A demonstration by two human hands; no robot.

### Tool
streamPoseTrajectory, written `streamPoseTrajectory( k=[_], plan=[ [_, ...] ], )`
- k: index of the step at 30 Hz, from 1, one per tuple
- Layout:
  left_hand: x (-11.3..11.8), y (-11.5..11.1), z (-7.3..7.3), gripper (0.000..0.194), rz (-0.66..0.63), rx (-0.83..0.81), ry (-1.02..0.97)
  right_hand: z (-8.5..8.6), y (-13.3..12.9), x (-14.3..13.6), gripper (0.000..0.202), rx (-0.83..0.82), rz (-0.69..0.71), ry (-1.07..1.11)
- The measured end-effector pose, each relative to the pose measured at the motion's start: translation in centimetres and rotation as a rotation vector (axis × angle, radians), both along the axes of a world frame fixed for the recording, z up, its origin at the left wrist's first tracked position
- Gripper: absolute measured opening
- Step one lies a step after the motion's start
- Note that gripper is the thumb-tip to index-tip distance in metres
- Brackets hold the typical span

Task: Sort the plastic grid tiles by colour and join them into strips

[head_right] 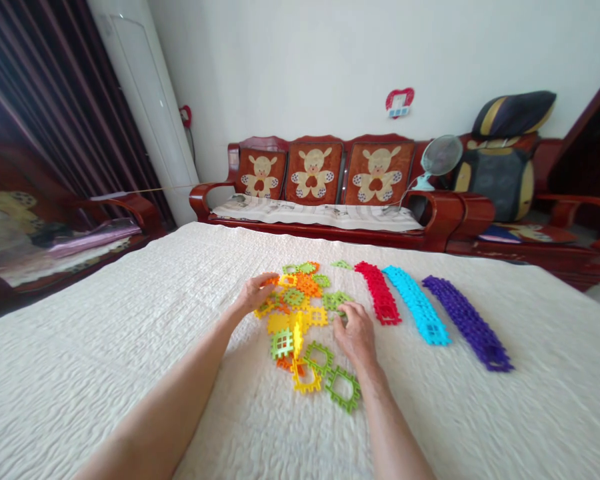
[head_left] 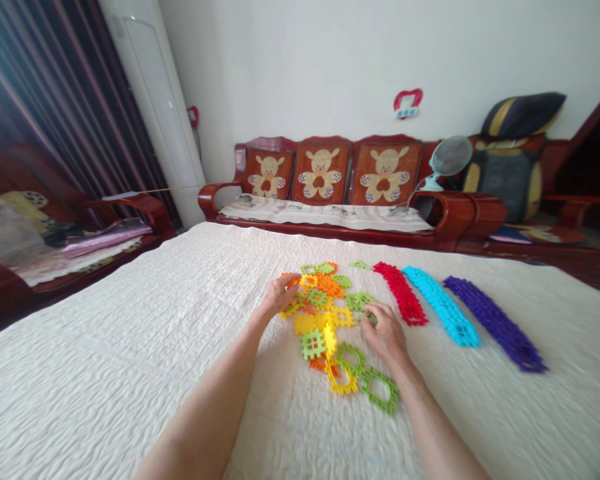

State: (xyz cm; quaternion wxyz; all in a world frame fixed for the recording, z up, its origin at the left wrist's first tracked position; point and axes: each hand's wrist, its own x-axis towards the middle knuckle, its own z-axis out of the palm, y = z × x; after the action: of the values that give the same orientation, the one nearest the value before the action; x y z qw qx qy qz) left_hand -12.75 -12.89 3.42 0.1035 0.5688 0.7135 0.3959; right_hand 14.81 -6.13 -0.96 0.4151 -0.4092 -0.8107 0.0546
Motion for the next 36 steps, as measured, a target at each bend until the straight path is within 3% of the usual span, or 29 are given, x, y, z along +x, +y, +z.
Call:
streamPoseTrajectory(
  k=[4,8,12,16,19,22,24,27,32,36],
  plan=[
    [-1.5,0.5,-0.8,0.04,0.141,-0.026,-0.133,0.1,0.0,0.0,0.023,0.016,-0.01,-0.003],
    [-1.6,0.2,-0.8,0.042,0.145,-0.043,-0.033,0.1,0.1,0.0,0.023,0.014,-0.001,-0.008],
    [-1.1,-0.7,0.7,0.038,0.065,0.015,0.139,0.0,0.2,0.1,0.023,0.011,-0.001,-0.007],
    [-0.9,-1.6,2.1,0.038,-0.152,-0.117,0.224,-0.1,0.2,0.0,0.023,0.011,0.004,-0.006],
    [-0.7,-1.6,2.1,0.044,-0.268,-0.199,0.236,-0.2,0.3,0.0,0.023,0.013,0.008,-0.005],
    [-0.5,-1.3,1.6,0.032,-0.3,-0.202,0.247,-0.2,0.3,-0.1,0.022,0.013,0.008,0.002],
    [-0.4,-1.1,1.4,0.027,-0.293,-0.195,0.247,-0.1,0.2,0.0,0.023,0.01,0.008,0.005],
    [-0.6,-1.0,1.5,0.036,-0.256,-0.165,0.188,0.0,0.1,0.0,0.023,0.0,0.008,0.001],
    [-1.2,-1.1,1.9,0.055,-0.077,-0.085,-0.035,0.2,0.0,0.0,0.024,-0.004,0.011,-0.014],
    [-0.3,-0.4,2.0,0.051,0.062,-0.038,0.0,0.3,-0.1,-0.1,0.024,0.0,0.003,-0.011]
  ],
)
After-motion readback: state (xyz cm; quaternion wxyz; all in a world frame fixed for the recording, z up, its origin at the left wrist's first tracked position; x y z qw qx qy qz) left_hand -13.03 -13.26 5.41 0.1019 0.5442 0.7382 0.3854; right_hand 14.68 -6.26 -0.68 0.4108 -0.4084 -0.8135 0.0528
